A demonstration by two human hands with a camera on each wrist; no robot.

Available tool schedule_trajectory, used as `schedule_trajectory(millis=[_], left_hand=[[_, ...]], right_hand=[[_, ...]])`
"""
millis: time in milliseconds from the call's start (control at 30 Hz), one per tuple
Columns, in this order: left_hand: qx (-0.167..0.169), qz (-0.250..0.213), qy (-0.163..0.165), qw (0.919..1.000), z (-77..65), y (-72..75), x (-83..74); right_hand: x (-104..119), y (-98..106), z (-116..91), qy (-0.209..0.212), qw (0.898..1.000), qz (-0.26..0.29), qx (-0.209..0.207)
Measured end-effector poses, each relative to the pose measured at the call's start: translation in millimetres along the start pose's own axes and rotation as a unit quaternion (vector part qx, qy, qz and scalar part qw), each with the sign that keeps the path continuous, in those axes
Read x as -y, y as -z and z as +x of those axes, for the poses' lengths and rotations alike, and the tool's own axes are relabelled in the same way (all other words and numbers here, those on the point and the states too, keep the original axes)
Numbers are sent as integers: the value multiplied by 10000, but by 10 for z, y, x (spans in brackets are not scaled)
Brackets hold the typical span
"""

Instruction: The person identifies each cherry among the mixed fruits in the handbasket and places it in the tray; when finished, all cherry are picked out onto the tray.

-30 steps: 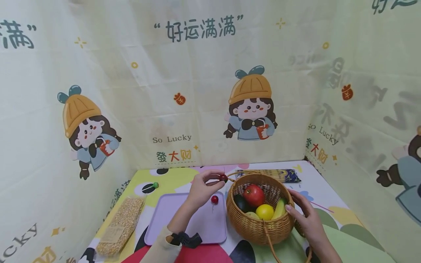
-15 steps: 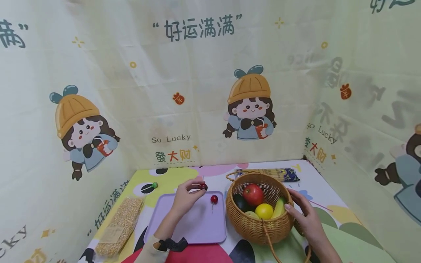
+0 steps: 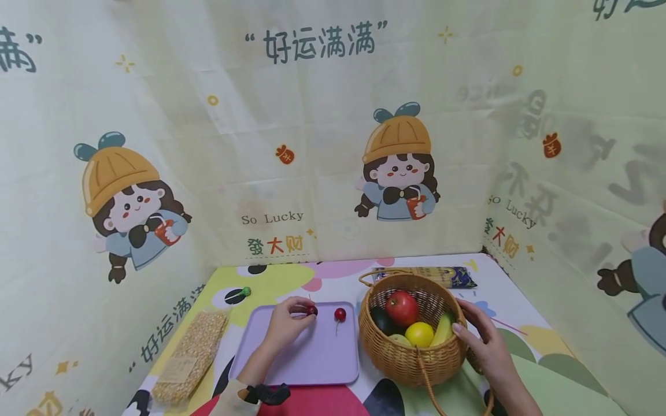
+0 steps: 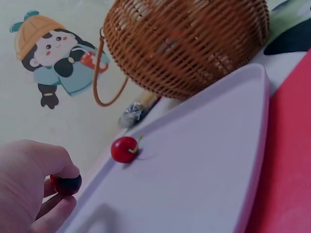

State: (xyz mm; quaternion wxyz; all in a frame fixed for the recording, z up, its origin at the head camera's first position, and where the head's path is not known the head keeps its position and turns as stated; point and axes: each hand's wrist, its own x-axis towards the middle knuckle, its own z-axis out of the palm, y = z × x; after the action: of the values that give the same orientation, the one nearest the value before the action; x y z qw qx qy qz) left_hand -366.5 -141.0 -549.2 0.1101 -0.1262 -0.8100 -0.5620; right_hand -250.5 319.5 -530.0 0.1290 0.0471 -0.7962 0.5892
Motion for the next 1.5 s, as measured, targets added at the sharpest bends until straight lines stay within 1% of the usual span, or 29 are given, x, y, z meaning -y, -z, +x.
schedule_trajectory(millis=[200,300,500,667,733,867,1000,1100,1233,1333,1500], left_hand=[[93,270,-34,9996,-25,-5,66],[113,353,45,9993,-44,-3,86],[188,219,74,9996,-83,-1,146],[158,71,124,9998,-92,-6,216],[143,92,79,9998,-91,-5,228],[148,264,-5,9995,-102,13,220],[56,573,4,9983,-117,41,208],[8,726,47,9974,-116,70,178],[85,624,101,9980,-99,117,79],[162,512,66,9985,-80,137,-25],[231,408,-96,9989,-47,122,-194]], right_hand=[[-21,13,-27,-56,10000,-9,-29],[-24,11,-34,-105,9999,-26,-27],[-18,-4,-48,-104,9999,24,-28],[-13,-22,-58,-56,10000,69,-35],[-11,-25,-61,-35,10000,68,-45],[-3,-26,-67,-7,10000,59,-56],[10,-32,-73,-28,10000,13,-63],[14,-36,-78,-19,10000,-11,-72],[12,-35,-83,4,10000,15,-84],[9,-32,-87,14,10000,32,-89],[7,-33,-91,-31,9999,21,-96]])
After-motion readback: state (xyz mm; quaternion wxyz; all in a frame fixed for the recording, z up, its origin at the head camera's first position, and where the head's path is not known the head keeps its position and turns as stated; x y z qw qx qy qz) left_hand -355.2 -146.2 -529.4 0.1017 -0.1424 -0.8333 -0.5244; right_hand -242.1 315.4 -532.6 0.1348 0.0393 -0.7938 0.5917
